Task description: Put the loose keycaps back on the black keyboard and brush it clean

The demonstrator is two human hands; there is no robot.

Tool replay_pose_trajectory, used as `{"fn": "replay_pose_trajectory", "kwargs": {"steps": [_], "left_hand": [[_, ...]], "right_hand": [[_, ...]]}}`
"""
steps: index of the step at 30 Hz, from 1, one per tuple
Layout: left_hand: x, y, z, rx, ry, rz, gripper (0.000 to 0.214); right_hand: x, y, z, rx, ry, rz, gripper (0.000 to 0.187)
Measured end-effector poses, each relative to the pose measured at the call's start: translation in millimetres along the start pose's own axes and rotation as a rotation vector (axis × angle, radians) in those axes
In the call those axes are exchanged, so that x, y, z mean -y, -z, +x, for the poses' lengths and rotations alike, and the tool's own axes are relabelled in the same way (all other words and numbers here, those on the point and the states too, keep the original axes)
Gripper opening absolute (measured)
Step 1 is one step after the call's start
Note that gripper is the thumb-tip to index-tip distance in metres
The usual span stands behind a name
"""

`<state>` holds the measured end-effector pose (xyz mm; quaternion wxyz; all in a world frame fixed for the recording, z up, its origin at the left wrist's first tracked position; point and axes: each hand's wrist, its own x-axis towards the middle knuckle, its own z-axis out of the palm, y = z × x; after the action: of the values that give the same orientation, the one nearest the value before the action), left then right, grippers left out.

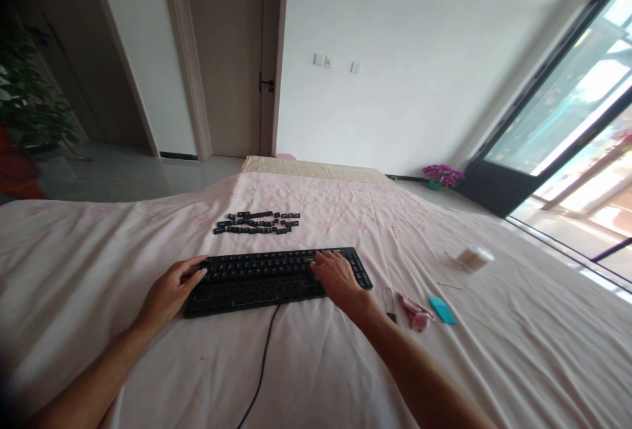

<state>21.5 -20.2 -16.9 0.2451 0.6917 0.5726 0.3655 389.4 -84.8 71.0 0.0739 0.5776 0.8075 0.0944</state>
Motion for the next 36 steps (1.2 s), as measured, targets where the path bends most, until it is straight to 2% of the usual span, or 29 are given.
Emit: {"fn": "replay_pose_trajectory", "kwargs": {"steps": [4,11,16,20,25,29,32,36], "left_hand": [[-0.2,-0.3,0.0,-0.002,0.010,0.010,0.046],[-0.9,0.1,0.1,-0.009,0.001,0.019,0.046],[-0.1,-0.2,0.2,-0.002,-0.002,0.022,0.047],[-1.6,0.6,-0.1,-0.001,-0.005,0.023,0.047],[0.8,1.1,-1.5,0.005,0.001,-0.005,0.049],[2.3,0.4,-2.6,0.008,0.018,-0.017,0.049],[0.6,-0.4,-3.3,0.006,0.042,-0.007,0.049],[-1.8,-0.4,-5.4,0.001,0.048,-0.005,0.048]], "right_hand": [[8.3,-5.1,-6.2,-0.028,-0.026,-0.018,0.012],[27.7,-17.5,-16.5,-0.069,-0.050,-0.089,0.037],[37.5,-26.1,-16.4,-0.059,-0.032,-0.137,0.033],[40.0,-23.3,-15.9,-0.076,-0.019,-0.194,0.029],[10.1,-9.1,-20.5,-0.111,-0.159,0.059,0.035],[-15.4,-10.9,-30.4,-0.137,-0.324,0.264,0.044],[-13.7,-17.1,-34.9,-0.199,-0.344,0.307,0.047],[7.9,-20.1,-32.9,-0.250,-0.281,0.259,0.046]]}}
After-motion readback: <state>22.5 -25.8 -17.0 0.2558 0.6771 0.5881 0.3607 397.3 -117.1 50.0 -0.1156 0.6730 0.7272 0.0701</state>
